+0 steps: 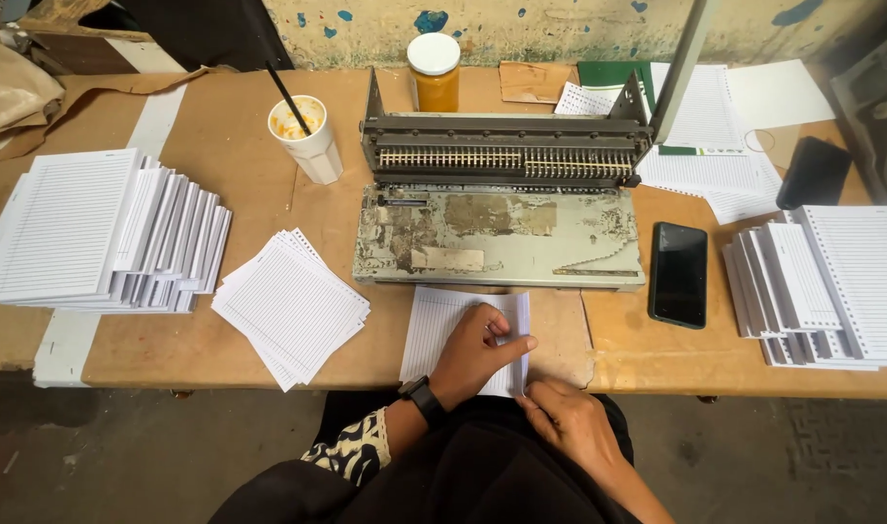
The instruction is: The person takes stacks of lined paper, places them into a manual binding machine, and pulls a lever to bind them. They then remove the bound stack and place it on the table, repeating this process for multiple stacks of paper.
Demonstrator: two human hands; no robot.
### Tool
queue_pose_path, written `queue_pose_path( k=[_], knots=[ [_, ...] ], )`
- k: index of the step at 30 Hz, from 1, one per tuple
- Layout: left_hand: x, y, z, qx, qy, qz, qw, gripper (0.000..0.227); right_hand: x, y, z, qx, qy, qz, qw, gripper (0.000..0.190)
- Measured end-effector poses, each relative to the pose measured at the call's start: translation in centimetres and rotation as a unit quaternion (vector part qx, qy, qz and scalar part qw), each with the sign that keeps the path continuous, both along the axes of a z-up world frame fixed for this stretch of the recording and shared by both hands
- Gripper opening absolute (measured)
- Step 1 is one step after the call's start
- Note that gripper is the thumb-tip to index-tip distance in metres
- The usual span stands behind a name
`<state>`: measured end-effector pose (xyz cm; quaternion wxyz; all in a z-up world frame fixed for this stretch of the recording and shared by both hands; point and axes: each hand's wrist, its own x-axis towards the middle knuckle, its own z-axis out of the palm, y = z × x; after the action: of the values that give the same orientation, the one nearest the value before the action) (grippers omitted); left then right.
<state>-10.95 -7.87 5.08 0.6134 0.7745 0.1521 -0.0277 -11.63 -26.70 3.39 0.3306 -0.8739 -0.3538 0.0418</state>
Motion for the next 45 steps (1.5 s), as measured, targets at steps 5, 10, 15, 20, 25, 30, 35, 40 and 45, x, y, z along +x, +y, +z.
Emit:
queue_pose_path(
  k=[5,10,15,20,25,30,35,40,45],
  knots=[
    [-0.1,0.2,-0.3,0.012,0.004,-0.012,1.0,0.032,0.1,-0.2,-0.2,0.017,-0.018,0.008,1.0,0.026],
    [0.1,0.2,-1.6,0.027,-0.018,-0.015,0.999,0.029,0.2,-0.2,-0.3,0.031,-0.035,0.008,0.999,0.027],
    [0.2,0.1,-1.6,0.029,0.0,-0.014,0.999,0.027,0.1,-0.1,-0.1,0.036,-0.02,-0.006,0.999,0.027],
    [0.3,0.0,-2.1,0.04,-0.013,-0.015,0.999,0.027,0.2,-0.2,-0.2,0.028,-0.026,0.0,0.999,0.029],
    [0.5,-0.1,-2.1,0.059,-0.003,-0.008,0.998,0.026,-0.1,-0.2,-0.5,-0.057,0.055,-0.103,0.992,0.026],
    [0.2,-0.5,-0.9,0.075,0.016,-0.003,0.997,0.026,0.3,1.1,0.5,-0.091,0.077,-0.188,0.975,0.06],
    [-0.1,0.1,-1.8,0.061,-0.038,-0.063,0.995,0.024,2.3,3.8,1.1,0.251,0.392,-0.207,0.86,0.034],
    [-2.6,4.3,0.1,0.186,-0.196,0.021,0.963,0.023,3.5,1.1,-0.5,0.242,0.406,-0.226,0.852,0.021],
    [-2.3,8.6,2.2,0.164,-0.168,0.153,0.96,0.049,5.2,1.4,1.2,0.326,0.37,-0.208,0.845,0.023]
  ],
)
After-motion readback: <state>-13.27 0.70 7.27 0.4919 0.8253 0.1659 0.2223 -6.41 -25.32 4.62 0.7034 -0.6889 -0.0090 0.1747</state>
